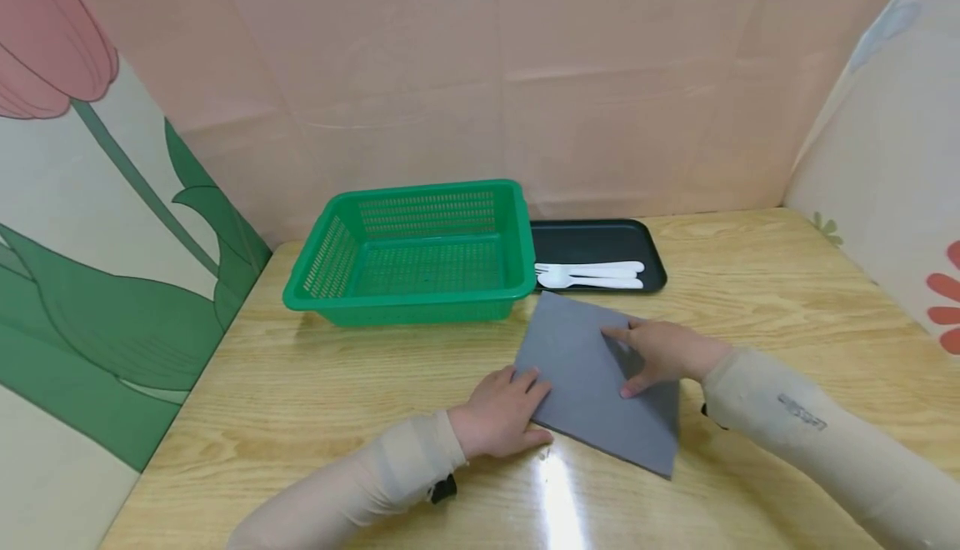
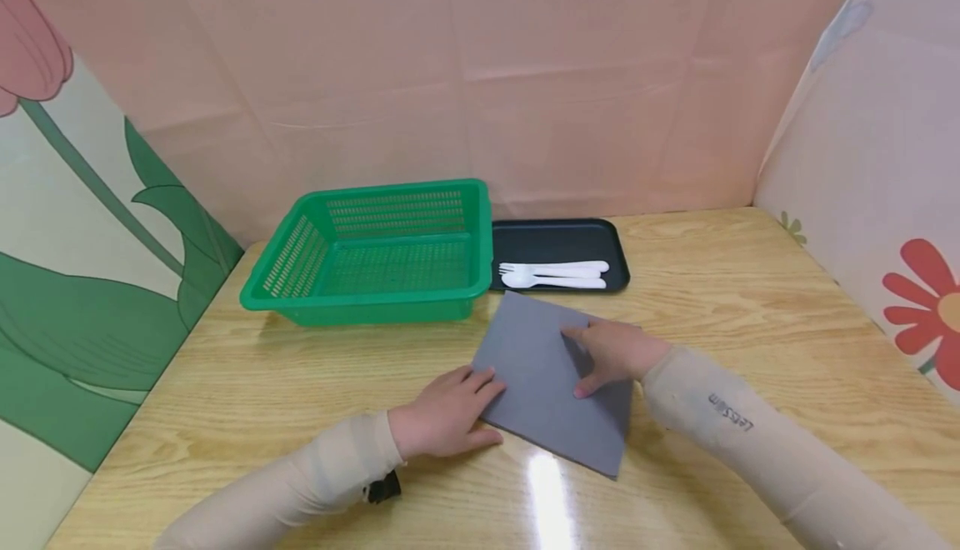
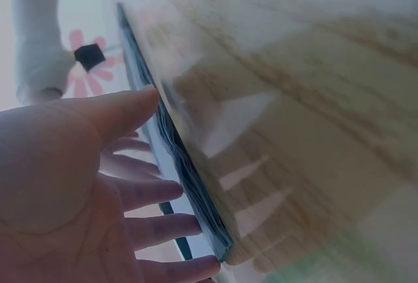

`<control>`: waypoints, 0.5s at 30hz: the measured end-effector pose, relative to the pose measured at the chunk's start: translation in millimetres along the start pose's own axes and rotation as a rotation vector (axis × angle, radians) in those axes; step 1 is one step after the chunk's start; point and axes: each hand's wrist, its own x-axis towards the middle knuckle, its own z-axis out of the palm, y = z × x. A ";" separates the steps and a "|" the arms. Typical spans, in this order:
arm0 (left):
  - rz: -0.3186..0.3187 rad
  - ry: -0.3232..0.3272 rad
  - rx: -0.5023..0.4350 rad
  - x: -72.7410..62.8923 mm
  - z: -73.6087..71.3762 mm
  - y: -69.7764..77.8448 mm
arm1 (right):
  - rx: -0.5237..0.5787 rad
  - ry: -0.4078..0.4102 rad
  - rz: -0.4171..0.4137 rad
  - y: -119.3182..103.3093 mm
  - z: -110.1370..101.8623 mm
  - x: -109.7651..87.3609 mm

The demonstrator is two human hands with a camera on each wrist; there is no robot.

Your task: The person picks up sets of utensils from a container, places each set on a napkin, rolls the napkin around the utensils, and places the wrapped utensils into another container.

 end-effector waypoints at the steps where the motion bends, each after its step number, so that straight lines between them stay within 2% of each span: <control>1: -0.002 -0.003 -0.001 0.1 -0.2 -0.4 | -0.002 -0.003 0.005 -0.5 0.0 -0.5; 15: -0.014 0.009 -0.013 4.6 2.6 -6.3 | -0.034 -0.006 0.033 -7.5 2.9 -6.7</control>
